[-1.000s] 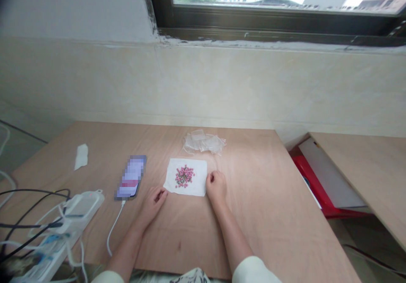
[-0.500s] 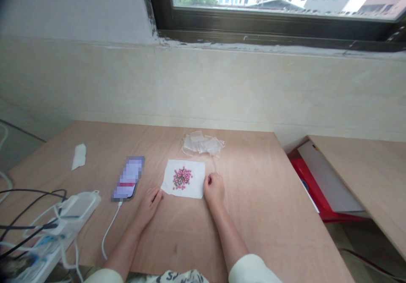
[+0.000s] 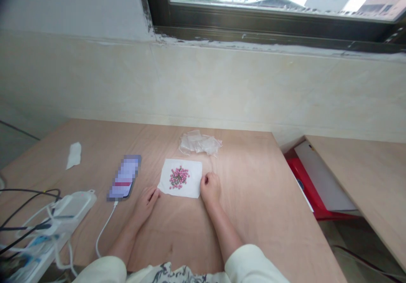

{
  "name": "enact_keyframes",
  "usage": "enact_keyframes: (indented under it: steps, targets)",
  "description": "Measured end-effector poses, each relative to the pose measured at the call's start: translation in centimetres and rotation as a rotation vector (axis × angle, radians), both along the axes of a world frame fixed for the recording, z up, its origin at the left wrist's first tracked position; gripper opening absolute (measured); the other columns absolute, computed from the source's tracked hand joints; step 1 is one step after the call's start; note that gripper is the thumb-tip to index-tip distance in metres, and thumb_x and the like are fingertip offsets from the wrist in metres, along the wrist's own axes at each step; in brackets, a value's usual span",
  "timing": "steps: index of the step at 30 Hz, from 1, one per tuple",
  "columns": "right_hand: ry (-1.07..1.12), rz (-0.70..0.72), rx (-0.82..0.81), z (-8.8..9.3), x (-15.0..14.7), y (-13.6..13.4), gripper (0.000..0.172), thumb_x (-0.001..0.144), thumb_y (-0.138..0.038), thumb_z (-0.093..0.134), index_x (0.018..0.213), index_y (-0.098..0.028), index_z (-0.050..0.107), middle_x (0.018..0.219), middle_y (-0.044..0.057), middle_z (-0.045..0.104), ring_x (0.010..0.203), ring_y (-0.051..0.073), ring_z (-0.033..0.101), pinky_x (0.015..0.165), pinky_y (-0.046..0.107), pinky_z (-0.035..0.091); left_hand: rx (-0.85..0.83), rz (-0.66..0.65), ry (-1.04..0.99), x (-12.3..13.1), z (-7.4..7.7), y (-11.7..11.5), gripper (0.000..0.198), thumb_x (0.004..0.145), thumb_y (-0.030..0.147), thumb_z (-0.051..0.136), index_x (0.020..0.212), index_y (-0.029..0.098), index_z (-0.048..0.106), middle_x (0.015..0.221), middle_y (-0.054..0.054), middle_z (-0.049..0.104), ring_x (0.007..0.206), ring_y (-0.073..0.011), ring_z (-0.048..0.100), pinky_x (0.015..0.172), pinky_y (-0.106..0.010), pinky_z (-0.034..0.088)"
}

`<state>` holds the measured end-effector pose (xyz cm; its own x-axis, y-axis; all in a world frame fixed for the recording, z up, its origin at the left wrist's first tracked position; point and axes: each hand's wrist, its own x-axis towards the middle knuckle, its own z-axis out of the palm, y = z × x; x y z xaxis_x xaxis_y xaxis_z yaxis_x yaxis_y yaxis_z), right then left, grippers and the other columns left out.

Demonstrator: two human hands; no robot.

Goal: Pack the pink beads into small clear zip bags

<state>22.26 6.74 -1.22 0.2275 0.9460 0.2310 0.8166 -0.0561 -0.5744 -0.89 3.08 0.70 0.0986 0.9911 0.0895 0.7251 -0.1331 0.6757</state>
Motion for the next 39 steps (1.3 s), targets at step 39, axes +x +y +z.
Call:
enact_keyframes:
  steps: [39]
  targets:
    - [-0.047, 0.016, 0.0, 0.06, -0.03, -0.05, 0.022, 0.074, -0.021, 0.038, 0.052, -0.019, 0.034, 0.057, 0.0, 0.042, 0.059, 0.013, 0.04, 0.055, 0.024, 0.027, -0.017, -0.023, 0.009, -0.29, -0.53, 0.02, 0.028, 0.083, 0.027, 0.03, 0.06, 0.018, 0.043, 0.063, 0.0, 0.05, 0.068, -0.0155, 0.045, 0.065, -0.026, 0.035]
